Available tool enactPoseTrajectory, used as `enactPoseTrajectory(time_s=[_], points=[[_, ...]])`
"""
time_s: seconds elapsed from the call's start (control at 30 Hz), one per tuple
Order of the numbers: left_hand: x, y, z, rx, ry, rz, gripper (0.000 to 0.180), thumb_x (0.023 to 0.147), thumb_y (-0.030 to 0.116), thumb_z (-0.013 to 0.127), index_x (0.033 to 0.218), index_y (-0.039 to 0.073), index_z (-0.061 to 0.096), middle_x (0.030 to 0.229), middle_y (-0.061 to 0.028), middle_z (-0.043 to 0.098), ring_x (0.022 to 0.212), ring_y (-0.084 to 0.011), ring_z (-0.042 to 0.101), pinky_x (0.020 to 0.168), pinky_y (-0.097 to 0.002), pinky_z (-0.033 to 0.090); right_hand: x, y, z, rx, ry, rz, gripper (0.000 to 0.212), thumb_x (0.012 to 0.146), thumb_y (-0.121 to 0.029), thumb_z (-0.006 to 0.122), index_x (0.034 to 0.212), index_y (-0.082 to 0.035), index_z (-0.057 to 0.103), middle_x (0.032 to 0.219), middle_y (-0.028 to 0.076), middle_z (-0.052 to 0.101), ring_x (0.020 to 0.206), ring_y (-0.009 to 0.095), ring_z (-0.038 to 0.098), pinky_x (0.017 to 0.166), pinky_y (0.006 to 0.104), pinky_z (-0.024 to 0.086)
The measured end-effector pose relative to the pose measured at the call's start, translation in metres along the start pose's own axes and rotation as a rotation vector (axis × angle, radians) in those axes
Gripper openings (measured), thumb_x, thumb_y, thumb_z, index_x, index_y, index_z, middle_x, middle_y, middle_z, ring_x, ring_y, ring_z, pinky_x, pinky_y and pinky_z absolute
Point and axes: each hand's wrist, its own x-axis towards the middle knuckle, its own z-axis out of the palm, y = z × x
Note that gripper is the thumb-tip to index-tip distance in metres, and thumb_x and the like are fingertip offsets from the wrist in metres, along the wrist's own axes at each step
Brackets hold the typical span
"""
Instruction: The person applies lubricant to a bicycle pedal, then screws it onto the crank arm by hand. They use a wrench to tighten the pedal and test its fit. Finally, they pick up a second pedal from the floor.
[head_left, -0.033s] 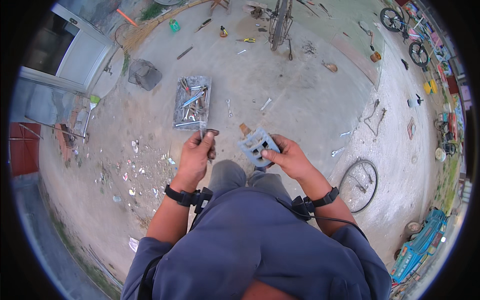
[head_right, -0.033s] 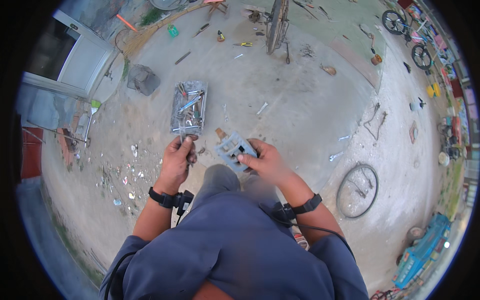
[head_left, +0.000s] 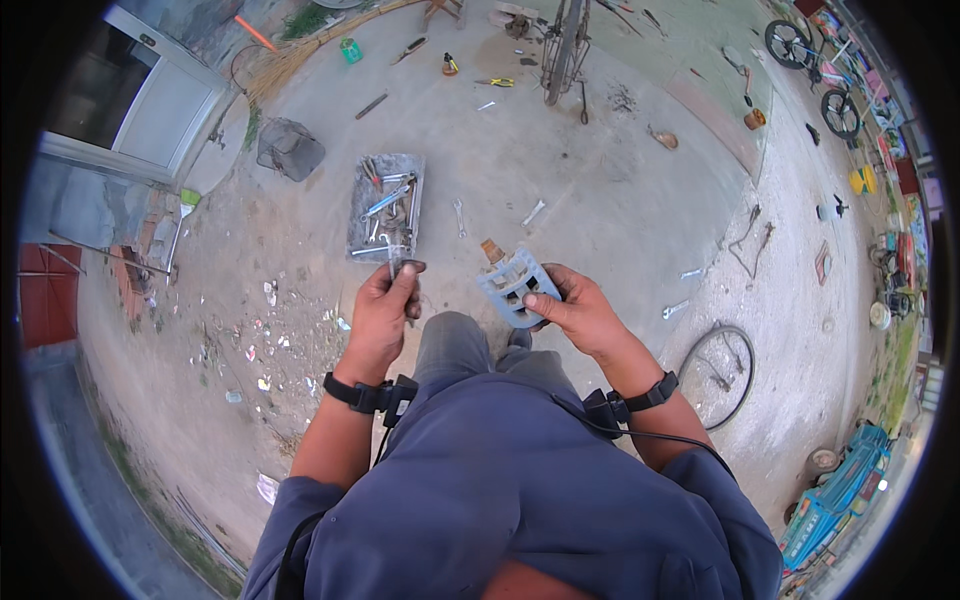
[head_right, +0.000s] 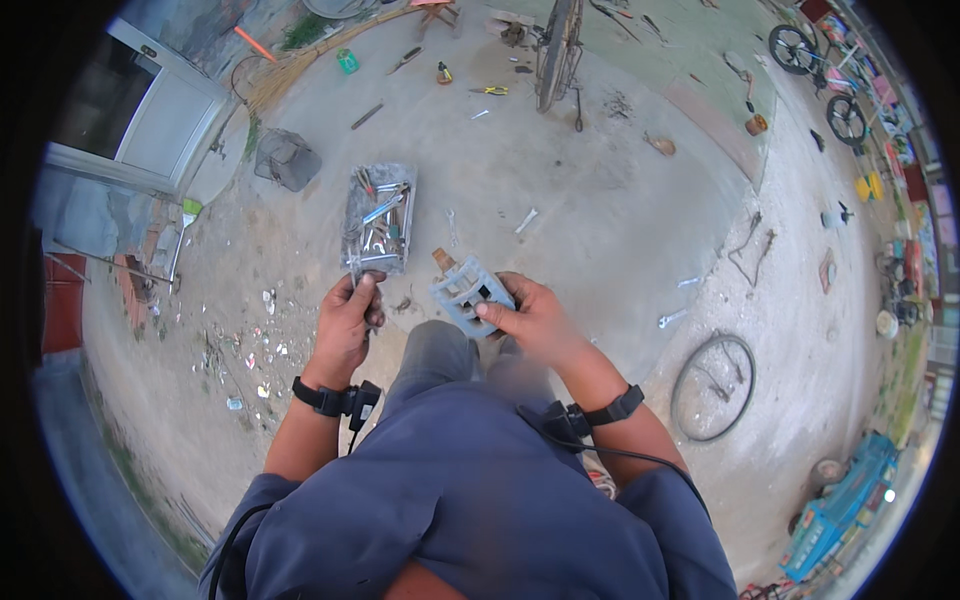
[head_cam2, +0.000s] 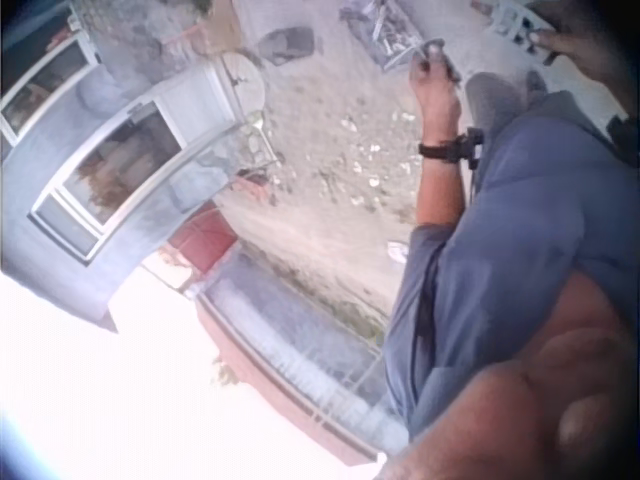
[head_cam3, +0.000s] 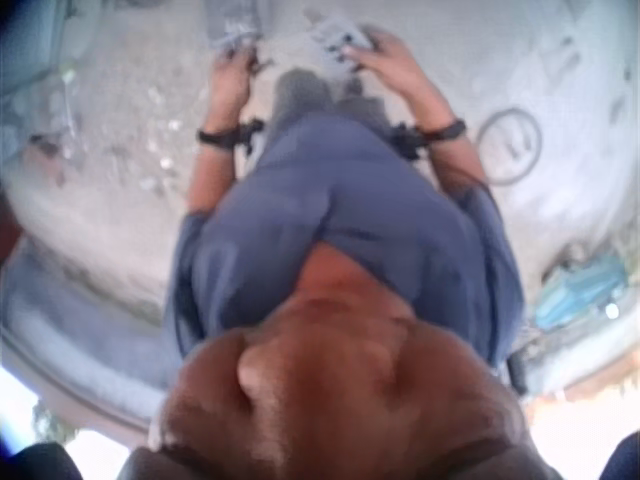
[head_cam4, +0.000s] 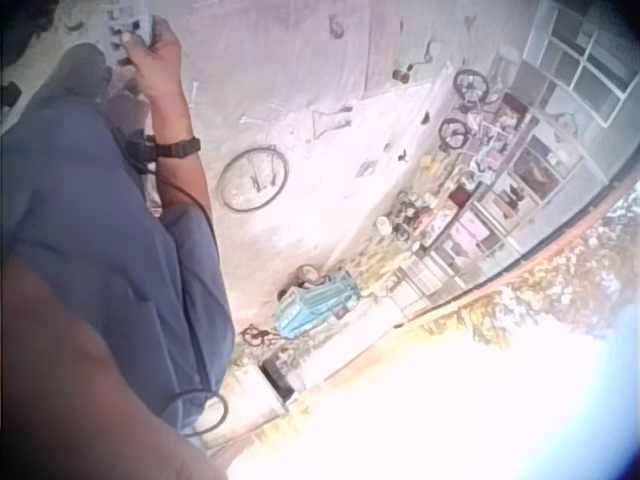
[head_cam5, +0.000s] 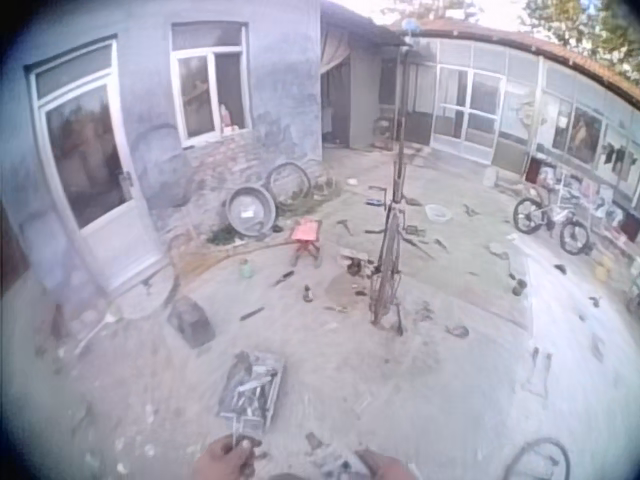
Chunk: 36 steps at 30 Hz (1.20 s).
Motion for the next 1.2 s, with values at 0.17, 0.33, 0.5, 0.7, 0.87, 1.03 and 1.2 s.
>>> enactPoseTrajectory(time_s=[0.17,0.33,0.5,0.7,0.87,1.03,1.2], points=[[0.104,0.026,-0.053,0.144,0.24,-0.057,0.024,0.1,0.025,0.061,0.104,0.001,0.066,0.071,0.003,0.051,0.058,-0.0062,0.046,0.053,-0.0223,0.038,0.123,-0.065,-0.029,-0.005,0.013,-0.051,0.045,0.092,-0.029,0.072,0.123,0.0,0.059,0.105,0.006,0.067,0.094,0.014,0.065,0.073,0.0297,0.056],[0.218,0.054,-0.078,0.232,0.251,-0.097,0.028,0.102,0.028,0.056,0.107,0.001,0.065,0.07,0.003,0.05,0.055,-0.0061,0.045,0.049,-0.0223,0.036,0.224,-0.12,-0.052,0.016,0.059,-0.041,0.049,0.09,-0.024,0.074,0.127,0.003,0.056,0.11,0.009,0.067,0.093,0.018,0.066,0.072,0.0307,0.056],[0.319,0.106,-0.066,0.246,0.215,-0.175,0.032,0.103,0.028,0.054,0.11,-0.001,0.064,0.069,0.0032,0.049,0.057,-0.0066,0.045,0.052,-0.0232,0.037,0.302,-0.177,-0.074,-0.005,0.133,0.009,0.05,0.091,-0.024,0.073,0.13,0.002,0.054,0.112,0.01,0.067,0.096,0.019,0.067,0.07,0.0328,0.057],[0.43,0.14,-0.047,0.245,0.249,-0.188,0.031,0.103,0.028,0.054,0.11,0.0,0.063,0.069,0.003,0.049,0.056,-0.0067,0.045,0.051,-0.0233,0.038,0.42,-0.226,-0.123,0.049,0.116,0.051,0.051,0.09,-0.023,0.074,0.13,0.001,0.054,0.112,0.009,0.068,0.096,0.019,0.067,0.073,0.034,0.057],[0.514,0.177,-0.029,0.214,0.365,-0.201,0.03,0.103,0.027,0.054,0.111,0.0,0.062,0.068,0.0022,0.049,0.055,-0.0069,0.046,0.05,-0.0234,0.038,0.529,-0.278,-0.172,0.173,0.08,0.099,0.052,0.089,-0.022,0.075,0.13,-0.001,0.052,0.112,0.008,0.068,0.097,0.019,0.068,0.077,0.0354,0.056],[0.572,0.213,-0.015,0.204,0.436,-0.224,0.028,0.102,0.027,0.056,0.108,0.001,0.064,0.068,0.003,0.049,0.054,-0.0066,0.044,0.049,-0.0233,0.036,0.609,-0.326,-0.2,0.288,0.085,0.135,0.051,0.089,-0.014,0.072,0.132,-0.004,0.047,0.115,0.007,0.066,0.099,0.019,0.068,0.082,0.0376,0.057],[0.641,0.244,-0.015,0.247,0.398,-0.245,0.027,0.102,0.026,0.056,0.109,0.001,0.064,0.068,0.0025,0.05,0.053,-0.0066,0.045,0.048,-0.0232,0.035,0.672,-0.347,-0.22,0.348,0.13,0.106,0.05,0.09,-0.013,0.071,0.133,-0.008,0.045,0.119,0.006,0.063,0.105,0.02,0.067,0.086,0.0409,0.057]])
